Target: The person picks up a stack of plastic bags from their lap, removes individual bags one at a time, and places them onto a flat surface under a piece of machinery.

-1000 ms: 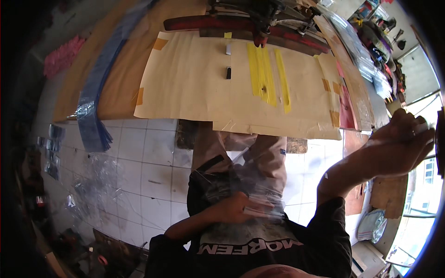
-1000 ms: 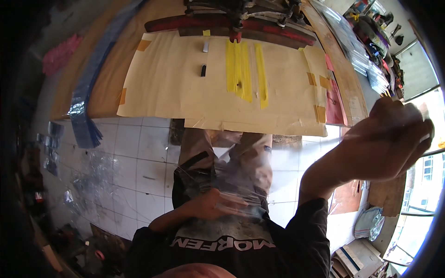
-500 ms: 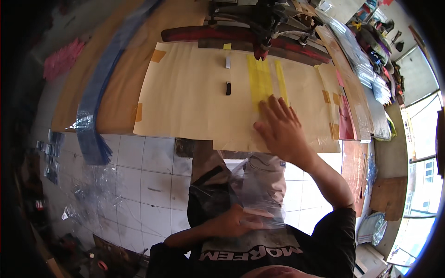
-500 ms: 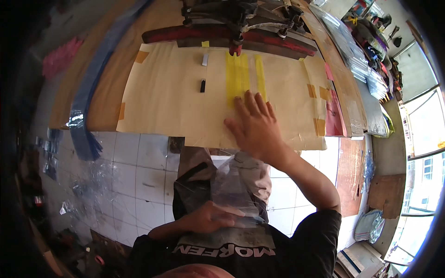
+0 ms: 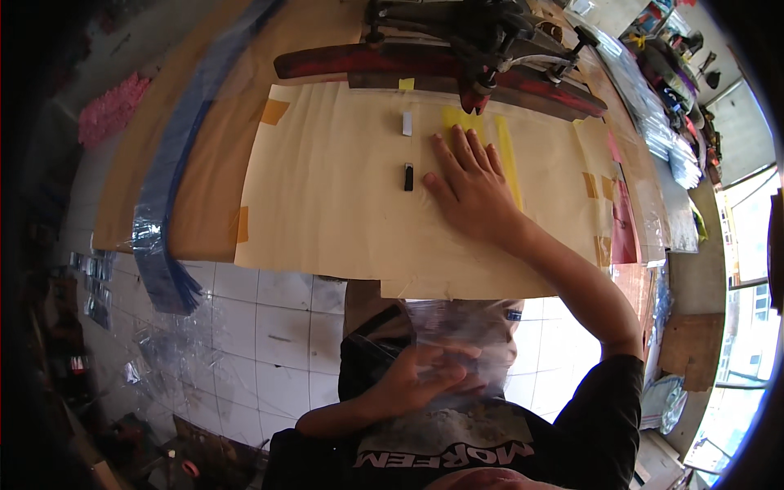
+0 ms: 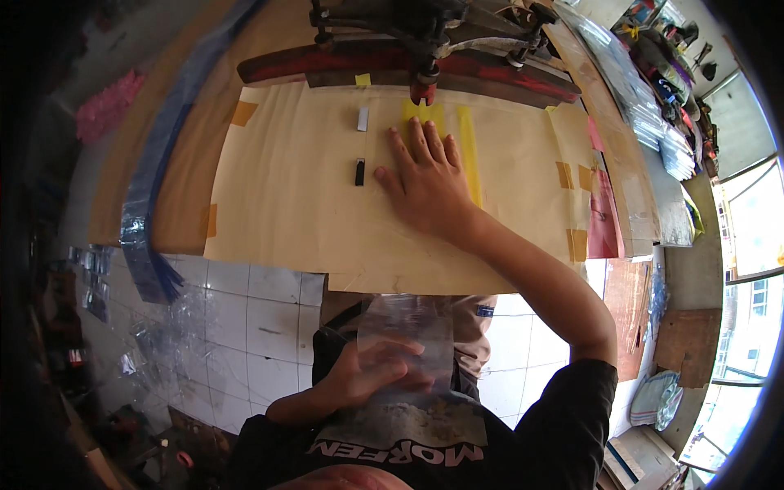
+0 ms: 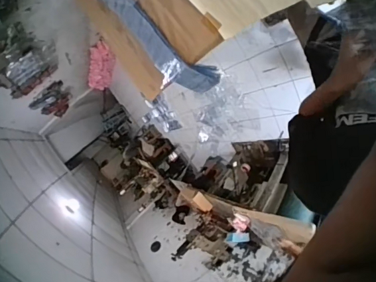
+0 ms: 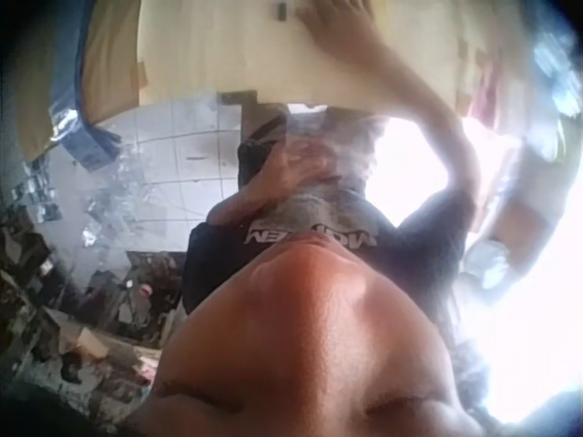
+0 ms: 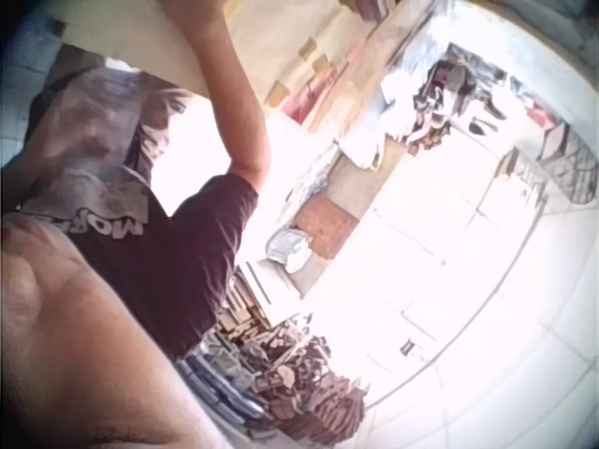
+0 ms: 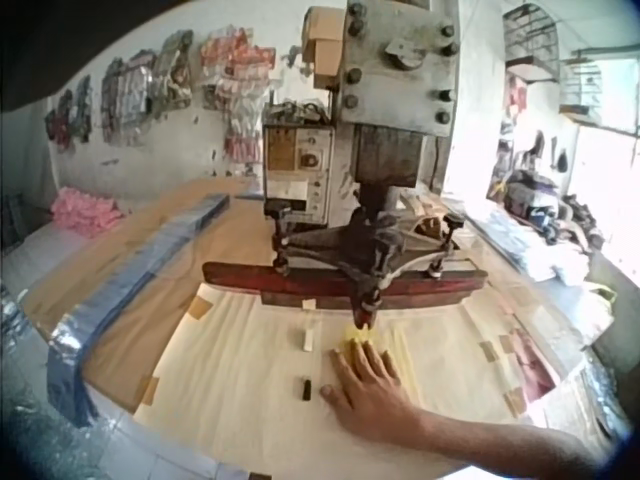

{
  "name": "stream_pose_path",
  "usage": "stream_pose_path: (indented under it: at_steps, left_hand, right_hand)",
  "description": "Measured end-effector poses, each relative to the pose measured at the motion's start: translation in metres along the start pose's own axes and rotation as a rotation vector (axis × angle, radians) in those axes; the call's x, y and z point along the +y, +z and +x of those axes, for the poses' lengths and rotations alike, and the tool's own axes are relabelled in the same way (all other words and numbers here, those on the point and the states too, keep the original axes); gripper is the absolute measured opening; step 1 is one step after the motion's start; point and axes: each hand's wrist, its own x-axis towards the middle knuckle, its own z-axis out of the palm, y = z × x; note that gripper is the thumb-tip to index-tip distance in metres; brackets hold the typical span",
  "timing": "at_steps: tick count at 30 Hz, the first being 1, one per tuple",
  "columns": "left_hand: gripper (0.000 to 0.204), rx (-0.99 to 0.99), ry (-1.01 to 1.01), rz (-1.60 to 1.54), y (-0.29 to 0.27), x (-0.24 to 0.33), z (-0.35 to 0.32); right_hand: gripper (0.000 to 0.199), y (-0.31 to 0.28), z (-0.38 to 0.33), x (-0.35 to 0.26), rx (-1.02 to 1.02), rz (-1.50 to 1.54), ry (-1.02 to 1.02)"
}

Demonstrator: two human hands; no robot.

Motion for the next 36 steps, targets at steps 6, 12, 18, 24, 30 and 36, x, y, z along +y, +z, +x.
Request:
stream_pose_path:
  at_steps: [6, 12, 18, 24, 30, 36]
  left_hand:
    - [0.027, -0.014, -0.016, 0.013, -0.012, 0.000, -0.001]
    - [0.026, -0.004, -0.005, -0.053, -0.013, -0.009, -0.002]
    - [0.029, 0.013, -0.013, -0.020, -0.015, -0.015, -0.002]
    - [0.032, 0.013, -0.082, 0.006, -0.015, -0.012, -0.001]
    - [0.031, 0.015, 0.020, 0.097, -0.016, -0.015, 0.002]
    - [0.033, 0.011, 0.081, 0.206, -0.017, -0.017, 0.001]
  right_hand:
    - [0.058, -0.001, 0.006, -0.006, 0.006, 0.007, 0.000]
    - [0.055, -0.003, 0.007, -0.011, 0.002, 0.013, 0.008]
    - [0.057, 0.000, 0.007, -0.008, 0.050, 0.003, -0.039]
    - [0.055, 0.001, 0.009, -0.006, 0.079, 0.078, -0.032]
    - [0.056, 0.000, 0.008, -0.004, 0.069, 0.057, -0.043]
    - [0.058, 0.002, 0.008, -0.004, 0.051, 0.033, -0.039]
